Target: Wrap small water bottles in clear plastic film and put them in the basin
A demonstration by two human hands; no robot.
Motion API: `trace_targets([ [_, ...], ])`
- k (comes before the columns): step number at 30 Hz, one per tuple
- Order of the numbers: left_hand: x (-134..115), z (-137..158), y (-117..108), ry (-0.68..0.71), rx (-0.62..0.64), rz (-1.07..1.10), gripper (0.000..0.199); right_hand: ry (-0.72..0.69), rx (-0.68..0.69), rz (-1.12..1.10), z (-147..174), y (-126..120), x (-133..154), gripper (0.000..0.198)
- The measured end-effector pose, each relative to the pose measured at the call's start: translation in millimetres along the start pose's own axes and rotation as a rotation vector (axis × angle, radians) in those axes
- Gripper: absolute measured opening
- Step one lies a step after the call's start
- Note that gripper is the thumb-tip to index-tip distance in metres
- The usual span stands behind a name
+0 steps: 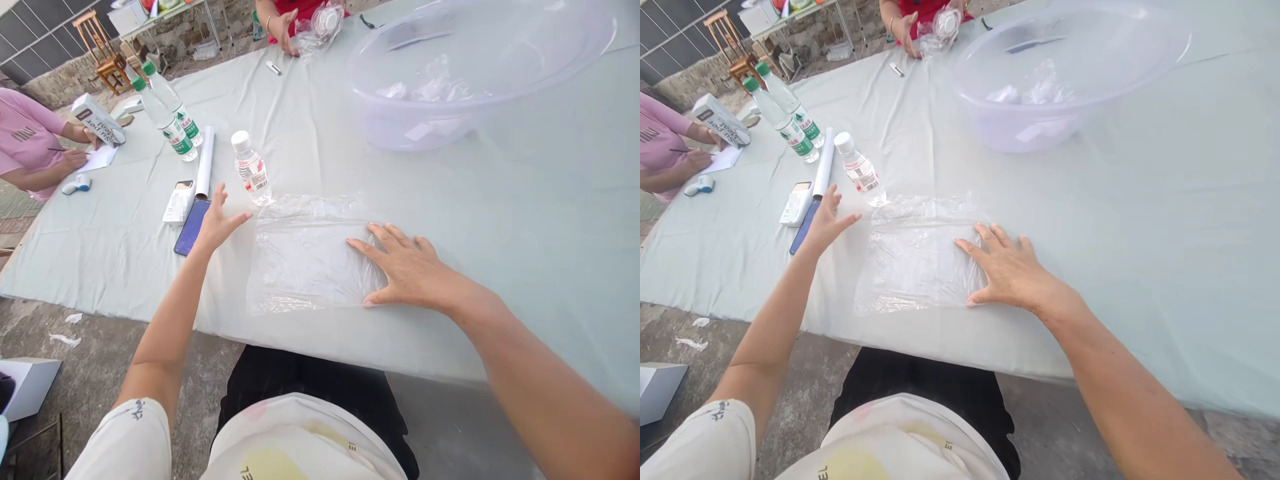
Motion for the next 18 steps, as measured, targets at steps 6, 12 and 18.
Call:
trace_targets([
  [6,-24.1,-66.9,37.0,0.161,-0.132,0.561,0.060,0.015,0.021,-0.013,4.0,-6.3,5.2,0.100],
  [12,-55.6,-37.9,19.8,0.008,-0.195,0.599,0.035,0.022,0.042,-0.018,3.5,-6.4,5.9,0.102],
  [18,-75.5,39.5,22.8,-0.185,0.286,0.453,0.044,0.012,0.015,-0.034,3.3,-3.9,4.3,0.100],
])
Point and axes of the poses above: each hand's wrist, its own z-axis away from the middle knuckle, its own y-axis out of the palm, x = y × z, the point moved 5 cm from there along -z, towards the middle knuckle, and after that the axes turned 2 degrees about -x, right-handed, at the moved point
